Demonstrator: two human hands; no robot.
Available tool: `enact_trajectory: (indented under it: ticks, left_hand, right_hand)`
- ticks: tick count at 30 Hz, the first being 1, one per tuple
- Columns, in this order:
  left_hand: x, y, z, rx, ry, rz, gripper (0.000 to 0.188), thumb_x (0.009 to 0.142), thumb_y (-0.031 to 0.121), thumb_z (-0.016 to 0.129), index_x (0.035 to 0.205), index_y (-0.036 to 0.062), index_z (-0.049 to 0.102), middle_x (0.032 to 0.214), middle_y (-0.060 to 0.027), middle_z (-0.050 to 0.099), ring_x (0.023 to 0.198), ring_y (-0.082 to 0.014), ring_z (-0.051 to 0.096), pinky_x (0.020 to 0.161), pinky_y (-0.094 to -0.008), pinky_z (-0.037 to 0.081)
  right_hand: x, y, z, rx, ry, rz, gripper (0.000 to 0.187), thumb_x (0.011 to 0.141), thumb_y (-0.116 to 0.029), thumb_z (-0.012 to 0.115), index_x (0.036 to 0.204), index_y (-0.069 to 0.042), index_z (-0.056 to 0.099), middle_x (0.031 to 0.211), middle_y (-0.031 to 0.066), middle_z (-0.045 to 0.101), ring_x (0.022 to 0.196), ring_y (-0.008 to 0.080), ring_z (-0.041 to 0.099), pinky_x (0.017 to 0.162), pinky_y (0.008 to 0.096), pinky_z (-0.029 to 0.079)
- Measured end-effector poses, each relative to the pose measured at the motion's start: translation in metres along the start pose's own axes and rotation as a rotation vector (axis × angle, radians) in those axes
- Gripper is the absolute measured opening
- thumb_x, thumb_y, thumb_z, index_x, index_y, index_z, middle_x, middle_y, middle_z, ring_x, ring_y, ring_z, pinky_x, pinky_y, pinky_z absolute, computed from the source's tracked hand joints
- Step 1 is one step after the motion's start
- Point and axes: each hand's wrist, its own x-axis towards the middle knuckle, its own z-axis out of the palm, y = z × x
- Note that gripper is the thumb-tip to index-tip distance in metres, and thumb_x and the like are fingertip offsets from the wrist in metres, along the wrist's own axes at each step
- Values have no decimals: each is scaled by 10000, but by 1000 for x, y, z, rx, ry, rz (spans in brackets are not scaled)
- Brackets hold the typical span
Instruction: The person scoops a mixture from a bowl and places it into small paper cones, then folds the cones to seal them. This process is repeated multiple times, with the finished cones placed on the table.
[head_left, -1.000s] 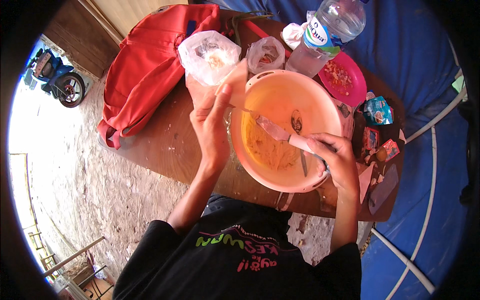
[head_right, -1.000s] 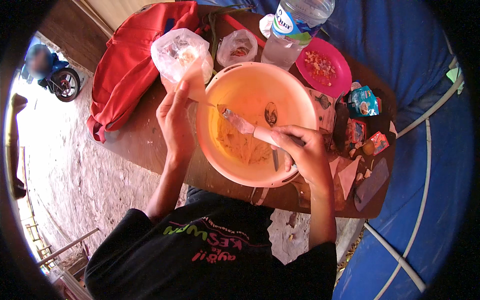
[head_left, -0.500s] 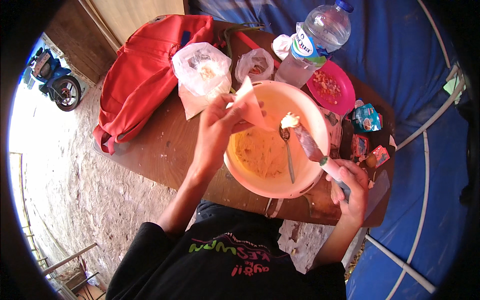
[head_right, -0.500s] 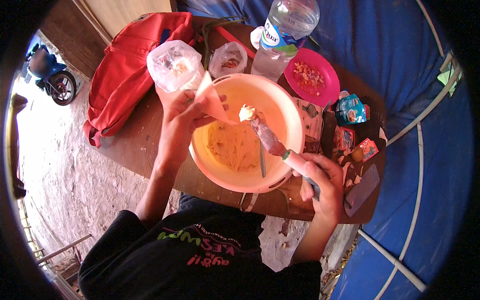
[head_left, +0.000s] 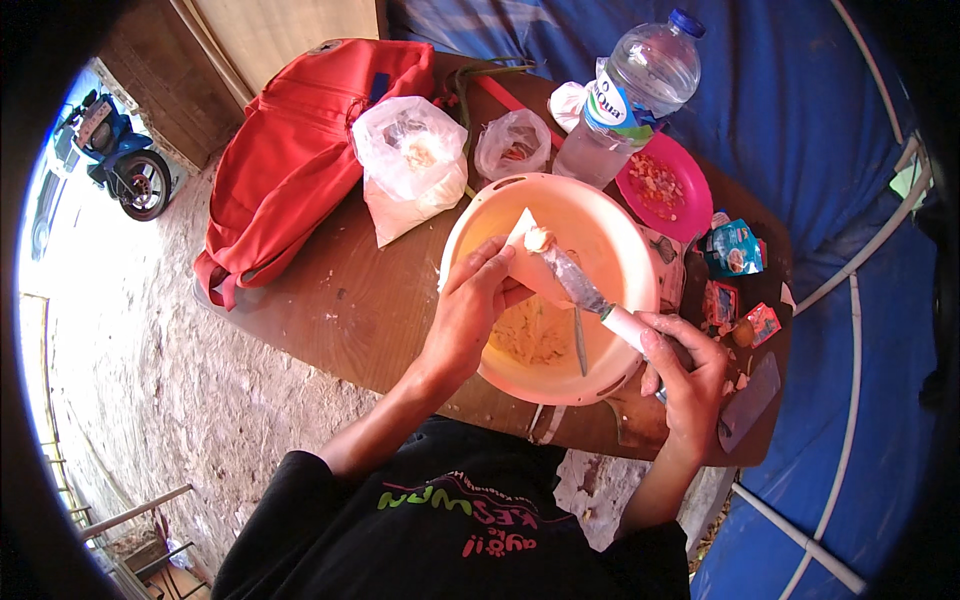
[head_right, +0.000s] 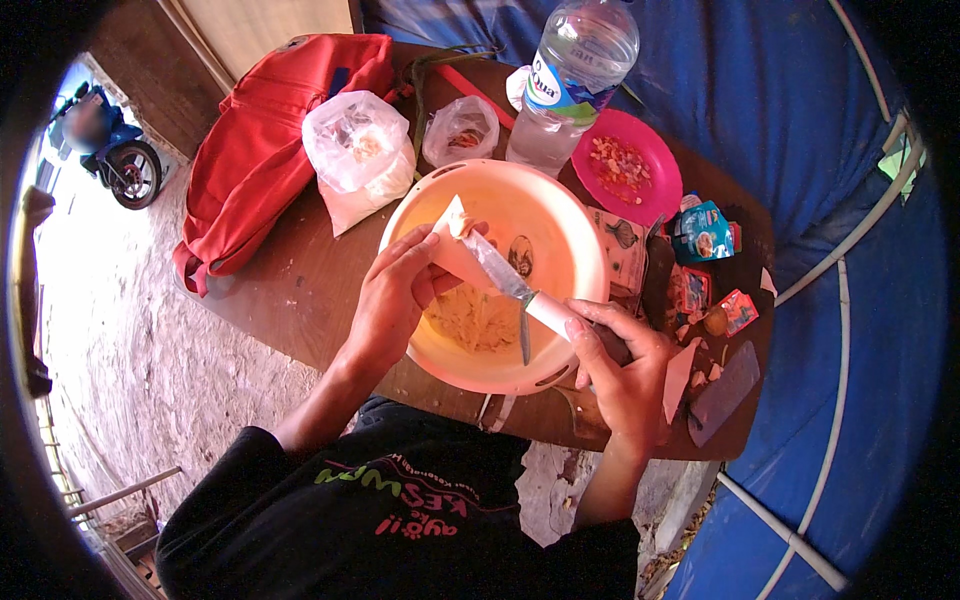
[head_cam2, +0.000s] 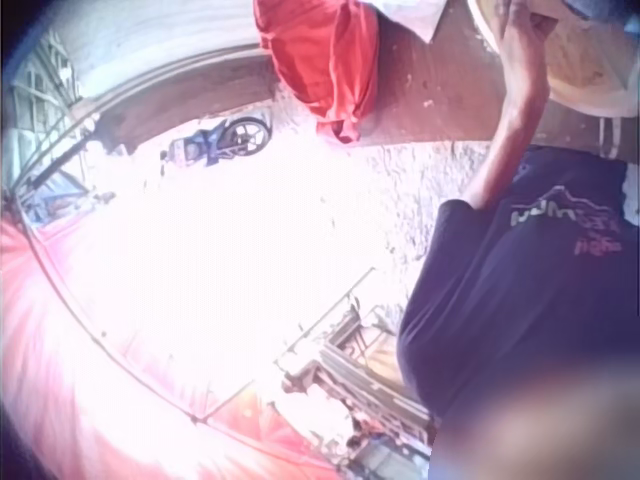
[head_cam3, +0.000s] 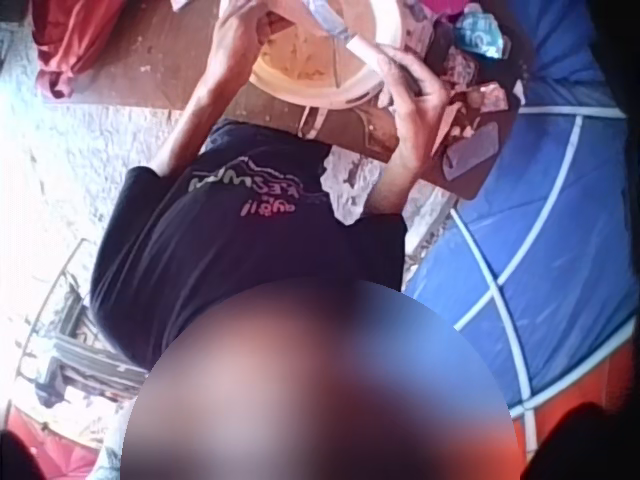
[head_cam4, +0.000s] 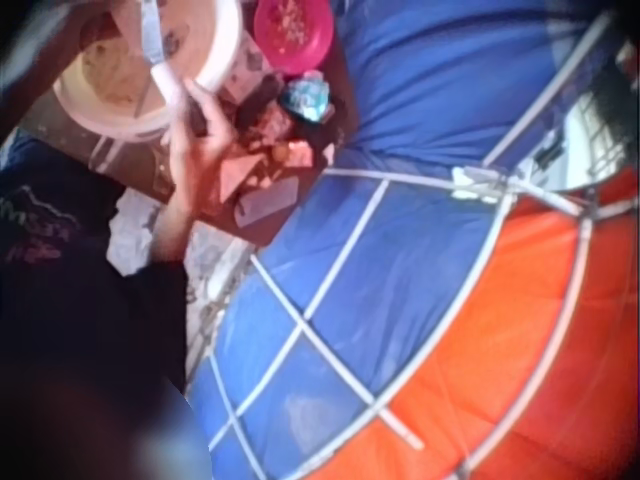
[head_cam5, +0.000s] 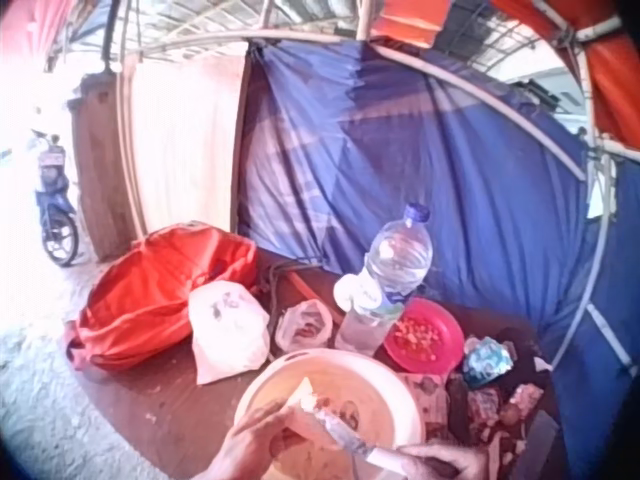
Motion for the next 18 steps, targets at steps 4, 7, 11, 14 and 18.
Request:
enact_trajectory:
  ticks: [4,7,11,14,18]
  left_hand:
    - [0,0,-4,207,25,-1,384,1064,232,415,1323,-17,549,1218,-111,651,1035,-167,614,926,-312,477]
    - [1,2,-7,317,-23,-1,405,1071,221,386,1362,-20,531,1306,-94,634,1086,-141,597,867,-292,466]
    - [2,1,-8,243,-45,-44,432,1073,210,376,1401,-51,480,1373,-120,600,1164,-170,595,936,-317,474]
    - [4,-1,-8,-8,-75,-152,432,1059,172,409,1417,-69,443,1381,-152,576,1208,-201,588,1041,-349,464]
    - [6,1,-12,-93,-145,-279,444,1027,93,459,1430,-83,402,1383,-179,552,1242,-232,580,1116,-358,441]
  right_hand:
    - [-1,0,15,-270,81,-262,190,917,-64,688,1049,73,697,868,71,687,686,87,601,577,240,468]
    - [-10,-2,26,-447,117,-356,212,867,-23,686,1053,78,683,899,137,685,809,197,680,700,300,528]
    - [-25,-6,34,-532,132,-296,290,809,-21,697,1092,40,688,922,155,691,811,275,701,746,357,542]
    - [-32,-6,35,-608,116,-268,337,789,-33,713,1124,1,697,960,148,700,814,319,669,745,418,514]
    - [-38,-5,30,-796,68,-375,376,805,-24,713,1180,-14,686,949,130,699,830,301,635,741,416,462]
